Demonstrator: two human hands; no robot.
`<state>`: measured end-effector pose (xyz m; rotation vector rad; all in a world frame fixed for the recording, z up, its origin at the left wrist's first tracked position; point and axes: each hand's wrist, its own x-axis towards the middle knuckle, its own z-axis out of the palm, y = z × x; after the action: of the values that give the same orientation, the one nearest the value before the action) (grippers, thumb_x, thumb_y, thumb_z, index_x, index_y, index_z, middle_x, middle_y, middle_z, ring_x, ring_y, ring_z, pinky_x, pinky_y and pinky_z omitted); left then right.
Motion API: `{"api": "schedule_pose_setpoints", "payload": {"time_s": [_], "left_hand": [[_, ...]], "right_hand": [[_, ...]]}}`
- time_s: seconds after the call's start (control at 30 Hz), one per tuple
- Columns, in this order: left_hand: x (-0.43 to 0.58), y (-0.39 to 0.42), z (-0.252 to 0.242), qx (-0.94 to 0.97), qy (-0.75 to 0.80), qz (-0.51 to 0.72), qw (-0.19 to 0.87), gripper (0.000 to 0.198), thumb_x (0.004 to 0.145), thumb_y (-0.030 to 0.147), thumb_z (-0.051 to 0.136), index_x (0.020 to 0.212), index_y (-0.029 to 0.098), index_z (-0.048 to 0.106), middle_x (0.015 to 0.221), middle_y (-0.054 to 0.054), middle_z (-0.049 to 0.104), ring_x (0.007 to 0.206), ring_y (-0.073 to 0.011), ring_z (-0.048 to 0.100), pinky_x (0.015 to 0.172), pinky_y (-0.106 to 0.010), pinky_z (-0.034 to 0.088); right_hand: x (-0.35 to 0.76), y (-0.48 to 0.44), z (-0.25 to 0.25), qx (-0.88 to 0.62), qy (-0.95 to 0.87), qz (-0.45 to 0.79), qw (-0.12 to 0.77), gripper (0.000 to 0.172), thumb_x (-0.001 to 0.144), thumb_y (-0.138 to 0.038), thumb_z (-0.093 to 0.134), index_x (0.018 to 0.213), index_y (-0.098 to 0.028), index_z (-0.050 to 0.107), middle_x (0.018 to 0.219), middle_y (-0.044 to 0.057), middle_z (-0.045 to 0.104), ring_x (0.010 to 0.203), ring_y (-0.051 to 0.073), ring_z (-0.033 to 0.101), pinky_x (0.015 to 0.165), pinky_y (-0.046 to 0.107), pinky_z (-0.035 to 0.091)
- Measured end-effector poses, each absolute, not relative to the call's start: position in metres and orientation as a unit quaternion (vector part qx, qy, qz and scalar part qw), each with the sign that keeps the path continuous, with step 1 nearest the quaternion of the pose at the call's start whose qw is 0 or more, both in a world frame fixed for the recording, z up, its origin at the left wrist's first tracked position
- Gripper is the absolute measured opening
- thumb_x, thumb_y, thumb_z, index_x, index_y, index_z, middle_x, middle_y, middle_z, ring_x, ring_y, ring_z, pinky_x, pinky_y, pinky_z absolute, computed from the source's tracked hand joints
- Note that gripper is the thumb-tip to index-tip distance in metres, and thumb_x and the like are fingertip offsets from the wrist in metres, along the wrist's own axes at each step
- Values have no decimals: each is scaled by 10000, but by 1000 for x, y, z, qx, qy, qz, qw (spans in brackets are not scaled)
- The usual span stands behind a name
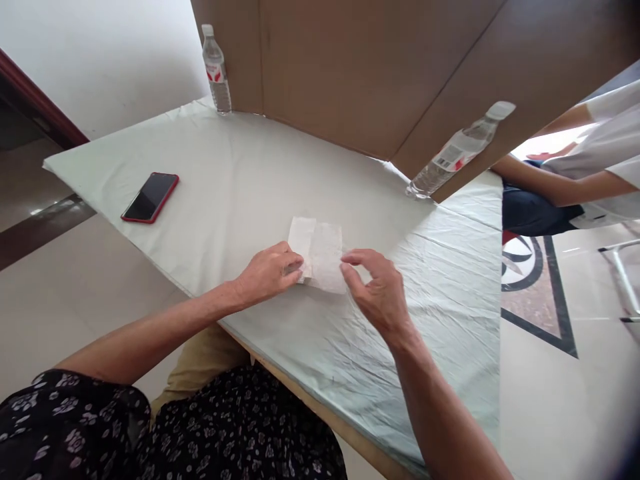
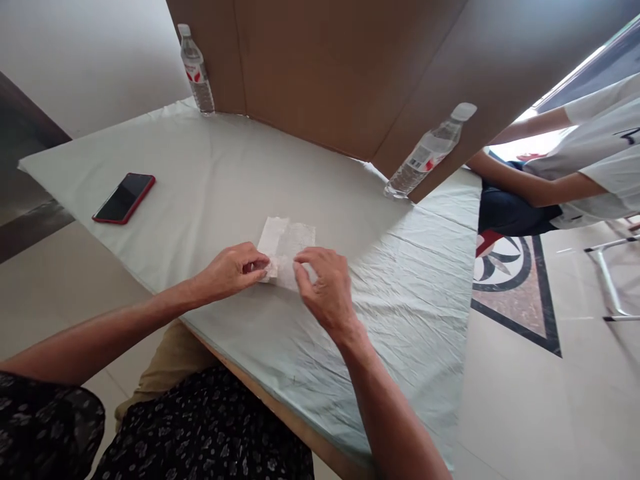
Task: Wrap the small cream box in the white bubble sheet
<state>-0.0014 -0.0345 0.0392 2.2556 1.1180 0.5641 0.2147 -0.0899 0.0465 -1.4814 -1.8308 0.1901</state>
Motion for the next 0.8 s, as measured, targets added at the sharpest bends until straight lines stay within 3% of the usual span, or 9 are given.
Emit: {"api": "schedule_pose_setpoints", "payload": {"time_s": [0.13, 0.27, 0.47, 0.6, 0.8], "left_hand": [[-2, -40, 28, 882, 381, 238, 139, 183, 904, 207, 549, 971, 162, 713, 996, -93, 638, 853, -182, 592, 717, -284, 459], [-1, -43, 21, 897, 350, 258, 78, 195, 919, 163, 501, 963, 155, 691, 1055, -103, 640, 893, -190, 583, 754, -293, 459], [2, -43, 21, 903, 352, 242, 53, 204, 931, 177, 481, 990, 161, 675, 1042, -99, 633, 914, -202, 570, 789, -308, 455], [3, -41, 23, 907, 351, 228, 55, 224, 930, 174, 469, 998, 166, 682, 1029, -95, 621, 892, -197, 554, 771, -304, 451], [3, -39, 23, 910, 350, 213, 57, 218, 919, 177, 481, 997, 173, 685, 1026, -89, 602, 879, -190, 539, 757, -295, 445]], "right_hand": [[243, -105, 44, -707, -619, 185, 290, 308, 859, -442, 621, 1051, -205, 660, 954, 71, 740, 727, 208, 668, 720, 368, 491], [246, -109, 32, -738, -572, 271, 233, 596, 852, -551, 610, 1295, -156, 560, 941, 78, 731, 672, 200, 658, 708, 366, 498], [224, -86, 17, -724, -548, 309, 285, 786, 816, -586, 653, 1435, -142, 459, 838, 62, 693, 643, 221, 653, 613, 355, 519], [213, -78, 12, -726, -506, 340, 319, 857, 772, -507, 699, 1486, -148, 389, 920, 88, 689, 604, 197, 617, 511, 336, 516], [206, -82, 7, -660, -467, 388, 443, 807, 750, -423, 707, 1448, -166, 395, 828, 27, 688, 688, 193, 636, 522, 290, 523]]}}
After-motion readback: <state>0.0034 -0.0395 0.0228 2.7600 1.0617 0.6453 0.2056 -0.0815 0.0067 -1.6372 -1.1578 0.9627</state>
